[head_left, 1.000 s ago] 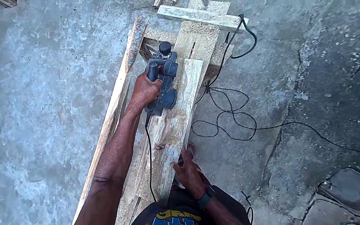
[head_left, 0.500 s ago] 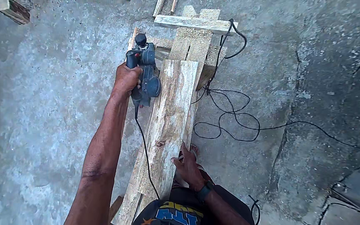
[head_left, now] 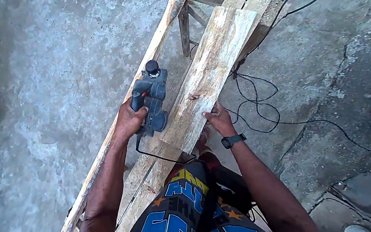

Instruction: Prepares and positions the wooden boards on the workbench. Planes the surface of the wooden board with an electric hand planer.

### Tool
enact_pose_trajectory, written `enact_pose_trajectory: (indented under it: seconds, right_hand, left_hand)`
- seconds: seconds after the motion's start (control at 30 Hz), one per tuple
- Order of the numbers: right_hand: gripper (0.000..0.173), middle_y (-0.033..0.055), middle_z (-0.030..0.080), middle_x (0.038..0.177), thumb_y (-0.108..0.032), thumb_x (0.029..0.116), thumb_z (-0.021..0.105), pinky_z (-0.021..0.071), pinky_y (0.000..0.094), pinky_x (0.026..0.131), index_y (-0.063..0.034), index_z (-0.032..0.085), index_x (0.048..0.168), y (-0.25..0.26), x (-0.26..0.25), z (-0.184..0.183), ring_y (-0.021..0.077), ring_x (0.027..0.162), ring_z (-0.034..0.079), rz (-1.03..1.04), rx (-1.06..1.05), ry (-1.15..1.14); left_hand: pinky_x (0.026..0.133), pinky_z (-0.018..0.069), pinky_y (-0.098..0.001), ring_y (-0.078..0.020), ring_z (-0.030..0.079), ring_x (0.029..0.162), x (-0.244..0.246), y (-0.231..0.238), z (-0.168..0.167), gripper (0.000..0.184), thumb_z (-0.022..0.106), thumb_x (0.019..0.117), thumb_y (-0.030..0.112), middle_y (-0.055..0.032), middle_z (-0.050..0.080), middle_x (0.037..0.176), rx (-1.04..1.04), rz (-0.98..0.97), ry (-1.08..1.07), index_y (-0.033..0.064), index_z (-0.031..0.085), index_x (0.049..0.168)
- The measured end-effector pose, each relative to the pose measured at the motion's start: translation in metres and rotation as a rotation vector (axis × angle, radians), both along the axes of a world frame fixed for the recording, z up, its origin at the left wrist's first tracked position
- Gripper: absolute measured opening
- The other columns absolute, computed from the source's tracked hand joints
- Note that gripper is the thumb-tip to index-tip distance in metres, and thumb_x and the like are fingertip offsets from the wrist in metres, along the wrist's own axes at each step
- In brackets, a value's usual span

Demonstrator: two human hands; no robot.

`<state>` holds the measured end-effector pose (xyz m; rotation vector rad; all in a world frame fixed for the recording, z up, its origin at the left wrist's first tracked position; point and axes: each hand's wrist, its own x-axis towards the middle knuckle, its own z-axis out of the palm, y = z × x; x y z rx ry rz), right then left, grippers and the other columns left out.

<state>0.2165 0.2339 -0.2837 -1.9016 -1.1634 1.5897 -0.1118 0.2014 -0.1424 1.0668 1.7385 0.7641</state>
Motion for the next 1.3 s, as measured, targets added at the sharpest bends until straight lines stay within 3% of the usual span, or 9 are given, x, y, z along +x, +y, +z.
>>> enact_pose_trajectory:
  seconds: [0.1,0.27,0.37,0.5,0.67,1.17,1.3]
  right_hand:
    - [0.091,0.0215,0.068,0.120,-0.021,0.0917,0.079,0.0636,0.0524,0.076,-0.0200,0.024,0.164,-0.005,-0.001,-0.005,0.0341,0.085,0.074,-0.068,-0.010,0.031]
    - [0.089,0.0222,0.071,0.113,-0.012,0.0904,0.078,0.0640,0.0500,0.074,-0.0181,0.028,0.163,-0.002,-0.009,-0.005,0.0331,0.084,0.075,-0.133,0.001,0.042]
    - [0.086,0.0222,0.071,0.114,-0.012,0.0904,0.078,0.0641,0.0514,0.074,-0.0194,0.031,0.162,-0.003,-0.010,-0.008,0.0342,0.086,0.075,-0.147,0.000,0.031]
    - [0.084,0.0221,0.070,0.116,-0.013,0.0900,0.079,0.0638,0.0515,0.074,-0.0223,0.034,0.161,-0.003,-0.013,-0.006,0.0345,0.087,0.074,-0.181,-0.015,0.025]
    - [0.085,0.0230,0.069,0.116,-0.010,0.0901,0.079,0.0633,0.0509,0.075,-0.0221,0.033,0.161,0.000,-0.013,-0.002,0.0342,0.087,0.074,-0.182,-0.036,0.062]
    - [0.084,0.0205,0.069,0.117,-0.019,0.0914,0.079,0.0637,0.0540,0.074,-0.0189,0.032,0.161,0.001,-0.006,-0.001,0.0346,0.085,0.074,-0.129,-0.023,0.039]
    - [0.083,0.0191,0.069,0.116,-0.021,0.0930,0.078,0.0632,0.0512,0.071,-0.0184,0.031,0.162,0.000,-0.004,0.004,0.0327,0.080,0.073,-0.094,-0.034,0.017]
  left_hand:
    - [0.052,0.0563,-0.0334,-0.0147,0.061,0.051,-0.001,-0.065,-0.014,0.031,0.068,0.0874,0.017,-0.0032,0.064,0.068,-0.040,-0.009,0.023,0.0089,0.064,0.116]
    - [0.056,0.0584,-0.0328,-0.0119,0.064,0.057,0.005,-0.141,-0.029,0.031,0.067,0.0855,0.021,-0.0014,0.068,0.079,-0.117,-0.041,0.044,0.0080,0.066,0.114]
    - [0.067,0.0586,-0.0313,-0.0088,0.067,0.073,0.010,-0.171,-0.034,0.038,0.068,0.0838,0.022,-0.0004,0.070,0.090,-0.146,-0.101,0.089,0.0085,0.065,0.120]
    - [0.065,0.0584,-0.0297,-0.0082,0.067,0.071,0.014,-0.193,-0.042,0.039,0.068,0.0819,0.020,0.0000,0.070,0.090,-0.129,-0.093,0.064,0.0079,0.066,0.119]
    - [0.070,0.0592,-0.0279,-0.0072,0.068,0.078,0.026,-0.183,-0.046,0.041,0.068,0.0828,0.018,-0.0010,0.071,0.096,-0.110,-0.076,0.054,0.0060,0.065,0.122]
    - [0.061,0.0576,-0.0296,-0.0099,0.065,0.066,0.073,-0.079,-0.041,0.035,0.068,0.0850,0.017,-0.0018,0.069,0.085,-0.130,-0.057,0.049,0.0057,0.065,0.118]
    - [0.056,0.0584,-0.0306,-0.0117,0.065,0.059,0.079,-0.058,-0.041,0.030,0.068,0.0873,0.017,-0.0029,0.067,0.079,-0.135,-0.043,0.014,0.0046,0.064,0.114]
